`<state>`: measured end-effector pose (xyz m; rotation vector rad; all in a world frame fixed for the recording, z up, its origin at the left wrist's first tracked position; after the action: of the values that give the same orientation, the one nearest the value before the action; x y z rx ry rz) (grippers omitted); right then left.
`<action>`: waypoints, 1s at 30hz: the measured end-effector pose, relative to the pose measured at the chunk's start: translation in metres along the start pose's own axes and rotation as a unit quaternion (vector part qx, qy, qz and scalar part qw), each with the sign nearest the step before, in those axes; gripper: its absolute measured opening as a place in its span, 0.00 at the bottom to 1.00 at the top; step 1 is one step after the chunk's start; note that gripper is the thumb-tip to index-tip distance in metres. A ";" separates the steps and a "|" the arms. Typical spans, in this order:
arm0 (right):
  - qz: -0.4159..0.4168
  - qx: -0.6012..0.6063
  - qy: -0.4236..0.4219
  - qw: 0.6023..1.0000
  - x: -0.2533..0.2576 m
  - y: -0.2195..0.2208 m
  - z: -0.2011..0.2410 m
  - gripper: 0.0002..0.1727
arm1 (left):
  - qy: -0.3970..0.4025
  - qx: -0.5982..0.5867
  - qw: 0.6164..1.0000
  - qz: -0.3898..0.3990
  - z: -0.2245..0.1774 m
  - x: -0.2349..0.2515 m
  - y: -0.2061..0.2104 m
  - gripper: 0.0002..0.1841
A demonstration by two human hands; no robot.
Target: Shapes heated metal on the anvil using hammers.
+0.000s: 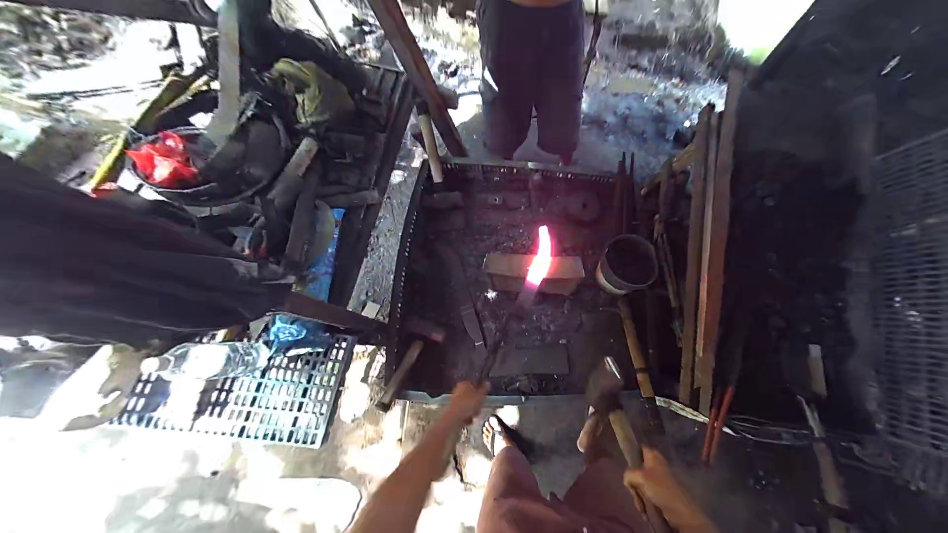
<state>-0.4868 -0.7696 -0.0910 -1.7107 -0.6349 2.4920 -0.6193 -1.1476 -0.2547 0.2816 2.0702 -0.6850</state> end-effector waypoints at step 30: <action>0.107 0.058 -0.154 0.981 0.261 0.031 0.195 0.18 | -0.081 -0.008 0.989 -0.123 0.057 0.025 0.165 0.20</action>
<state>-0.7581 -0.7870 -0.2732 -1.4341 -0.3251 2.9107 -0.5202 -1.0463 -0.3600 -0.0406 1.9710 -0.8112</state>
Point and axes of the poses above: each hand's wrist, its own x-axis towards the middle knuckle, its own y-axis out of the palm, z = x × y, the point moved 4 cm from there along x, towards the middle knuckle, and after that the axes turned 6 degrees about -z, right-handed, at the moved point
